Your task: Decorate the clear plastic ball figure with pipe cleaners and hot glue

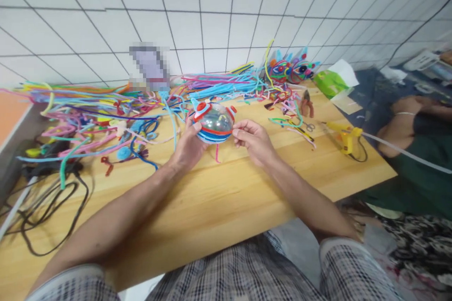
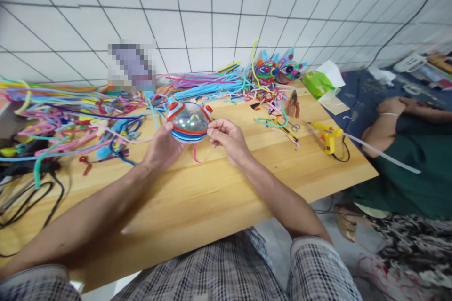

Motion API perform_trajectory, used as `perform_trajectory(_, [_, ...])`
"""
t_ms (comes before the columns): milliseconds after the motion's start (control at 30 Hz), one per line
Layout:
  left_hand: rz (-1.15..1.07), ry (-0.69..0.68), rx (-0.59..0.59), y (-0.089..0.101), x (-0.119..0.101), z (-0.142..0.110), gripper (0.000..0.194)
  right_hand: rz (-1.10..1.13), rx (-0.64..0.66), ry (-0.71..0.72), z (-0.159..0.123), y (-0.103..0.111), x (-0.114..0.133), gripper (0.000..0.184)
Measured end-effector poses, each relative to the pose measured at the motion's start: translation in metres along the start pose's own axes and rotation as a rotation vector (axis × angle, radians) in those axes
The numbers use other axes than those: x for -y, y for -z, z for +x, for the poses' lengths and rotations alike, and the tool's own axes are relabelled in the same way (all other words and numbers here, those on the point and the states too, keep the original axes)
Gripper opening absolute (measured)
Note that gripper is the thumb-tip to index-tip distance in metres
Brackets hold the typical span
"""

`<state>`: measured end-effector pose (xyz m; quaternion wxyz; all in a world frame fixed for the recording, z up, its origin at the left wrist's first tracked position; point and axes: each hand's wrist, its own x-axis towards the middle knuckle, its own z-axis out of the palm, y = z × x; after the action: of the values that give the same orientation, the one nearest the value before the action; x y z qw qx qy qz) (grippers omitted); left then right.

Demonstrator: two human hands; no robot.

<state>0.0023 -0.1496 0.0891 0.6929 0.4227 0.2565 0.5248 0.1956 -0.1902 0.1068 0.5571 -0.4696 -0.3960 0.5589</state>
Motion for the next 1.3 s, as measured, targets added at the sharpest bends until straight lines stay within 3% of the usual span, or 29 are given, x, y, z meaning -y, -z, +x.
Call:
perform_trajectory(200, [0.109, -0.047, 0.016, -0.004, -0.010, -0.007, 0.075, 0.286, -0.096, 0.014, -0.011, -0.019, -0.009, 0.055])
perform_trajectory(333, [0.161, -0.067, 0.008, -0.001, -0.014, -0.009, 0.077, 0.362, -0.097, 0.061, -0.016, -0.025, -0.014, 0.055])
perform_trajectory(733, [0.196, -0.065, -0.052, -0.003, -0.014, -0.013, 0.068, 0.402, -0.075, 0.080, -0.023, -0.028, -0.016, 0.052])
perform_trajectory(1000, [0.223, -0.078, -0.031, -0.008, -0.011, -0.012, 0.072, 0.373, -0.090, 0.039, -0.018, -0.024, -0.025, 0.049])
perform_trajectory(1300, [0.252, -0.097, -0.059, 0.004, 0.000, -0.008, 0.065, 0.326, -0.111, 0.009, -0.011, -0.020, -0.033, 0.048])
